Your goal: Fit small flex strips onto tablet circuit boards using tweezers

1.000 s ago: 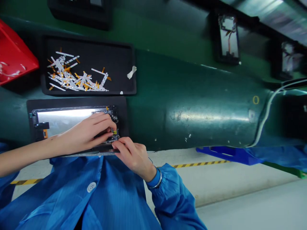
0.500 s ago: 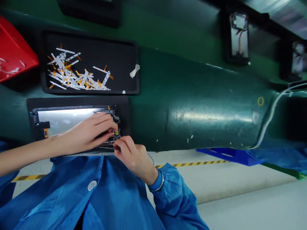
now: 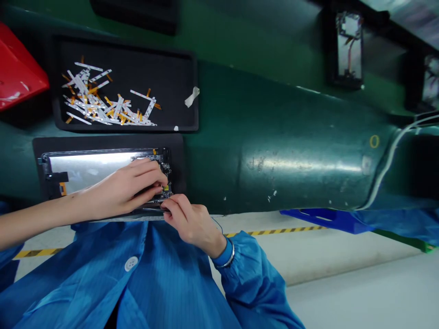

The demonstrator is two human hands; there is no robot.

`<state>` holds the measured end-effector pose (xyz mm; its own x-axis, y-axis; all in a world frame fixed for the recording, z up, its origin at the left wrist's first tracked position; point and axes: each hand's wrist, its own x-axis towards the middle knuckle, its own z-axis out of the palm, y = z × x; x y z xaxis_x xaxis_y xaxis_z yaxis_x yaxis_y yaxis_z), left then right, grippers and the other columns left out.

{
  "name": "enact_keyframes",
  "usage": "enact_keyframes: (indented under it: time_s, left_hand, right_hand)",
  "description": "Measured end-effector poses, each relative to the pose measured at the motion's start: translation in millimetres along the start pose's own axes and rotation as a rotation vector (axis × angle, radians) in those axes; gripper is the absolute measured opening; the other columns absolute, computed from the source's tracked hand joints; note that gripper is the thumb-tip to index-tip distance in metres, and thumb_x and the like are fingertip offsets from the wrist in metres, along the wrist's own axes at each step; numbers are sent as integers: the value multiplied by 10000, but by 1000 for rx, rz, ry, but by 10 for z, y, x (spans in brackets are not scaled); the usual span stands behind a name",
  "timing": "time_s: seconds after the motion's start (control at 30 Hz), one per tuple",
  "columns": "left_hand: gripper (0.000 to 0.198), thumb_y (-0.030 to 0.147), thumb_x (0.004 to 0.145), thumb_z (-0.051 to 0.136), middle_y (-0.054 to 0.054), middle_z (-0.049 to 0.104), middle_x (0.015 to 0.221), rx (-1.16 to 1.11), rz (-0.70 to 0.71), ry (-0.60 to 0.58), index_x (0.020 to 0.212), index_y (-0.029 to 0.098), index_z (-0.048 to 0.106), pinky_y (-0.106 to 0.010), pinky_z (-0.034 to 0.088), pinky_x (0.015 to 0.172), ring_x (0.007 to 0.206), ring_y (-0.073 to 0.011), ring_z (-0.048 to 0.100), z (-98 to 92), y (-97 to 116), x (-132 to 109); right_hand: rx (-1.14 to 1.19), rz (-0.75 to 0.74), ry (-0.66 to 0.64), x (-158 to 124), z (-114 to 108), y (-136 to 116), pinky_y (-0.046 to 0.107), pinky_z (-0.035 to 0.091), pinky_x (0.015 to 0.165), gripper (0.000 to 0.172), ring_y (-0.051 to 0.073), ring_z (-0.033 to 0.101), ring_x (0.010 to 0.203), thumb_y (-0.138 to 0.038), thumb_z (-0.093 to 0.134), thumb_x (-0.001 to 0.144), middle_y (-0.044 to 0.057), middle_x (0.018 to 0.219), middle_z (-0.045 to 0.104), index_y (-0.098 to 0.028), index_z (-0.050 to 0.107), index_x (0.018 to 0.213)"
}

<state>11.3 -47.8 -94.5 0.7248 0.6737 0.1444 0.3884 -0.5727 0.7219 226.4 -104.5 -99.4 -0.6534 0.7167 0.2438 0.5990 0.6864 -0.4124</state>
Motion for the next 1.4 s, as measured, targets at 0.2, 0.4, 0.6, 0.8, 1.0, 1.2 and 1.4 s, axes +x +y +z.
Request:
enact_keyframes:
  time_s: [0.2, 0.4, 0.6, 0.8, 1.0, 1.2, 1.4]
  left_hand:
    - [158, 140, 993, 400, -52, 595, 920, 2, 1, -5, 977, 154, 556, -305, 430, 773, 823, -177, 521, -21, 16, -9]
    - [168, 155, 997, 392, -55, 597, 923, 6, -7, -16, 991, 156, 560, -319, 439, 786, 831, -179, 524, -18, 12, -5]
    - [167, 155, 997, 393, -56, 595, 932, 1, -10, -25, 999, 154, 560, -322, 438, 802, 840, -181, 528, -16, 8, -4]
    - [173, 142, 994, 390, -60, 597, 926, 6, -8, -20, 988, 149, 563, -311, 433, 800, 836, -181, 533, -29, 28, 8]
    - [166, 154, 1001, 384, -59, 596, 923, 16, -13, -32, 989, 160, 550, -305, 434, 793, 833, -184, 530, -34, 38, 17]
    - [167, 153, 1000, 385, -59, 590, 917, 27, 0, -33, 989, 154, 551, -313, 430, 791, 826, -188, 523, -16, 21, 18]
    - [166, 151, 1001, 379, -59, 589, 919, 53, -1, -31, 989, 160, 544, -315, 430, 790, 835, -191, 525, -15, 17, 6]
  right_hand:
    - [12, 25, 72, -27, 37, -24, 159, 561, 590, 138, 102, 676, 721, -170, 492, 979, 65, 870, 689, -132, 623, 1000]
    - [18, 9, 45, -40, 22, -2, 165, 572, 627, 185, 106, 672, 750, -185, 479, 991, 75, 895, 678, -125, 654, 999]
    - [28, -30, 73, -49, 19, 5, 162, 563, 616, 161, 101, 670, 750, -165, 490, 989, 81, 899, 693, -98, 633, 1020]
    - [9, -46, 76, -88, 15, -4, 191, 581, 666, 167, 127, 681, 788, -155, 524, 968, 95, 911, 704, -97, 657, 1050]
    - [-8, -39, 101, -79, 1, -17, 189, 583, 671, 145, 132, 680, 821, -138, 556, 950, 83, 903, 705, -108, 656, 1051]
    - [-5, -36, 57, -35, -18, -12, 184, 565, 655, 136, 121, 682, 800, -155, 519, 981, 86, 907, 696, -109, 636, 1033]
    - [-13, 9, 43, -26, -41, -59, 191, 564, 646, 125, 121, 682, 784, -172, 527, 980, 81, 907, 699, -119, 622, 1041]
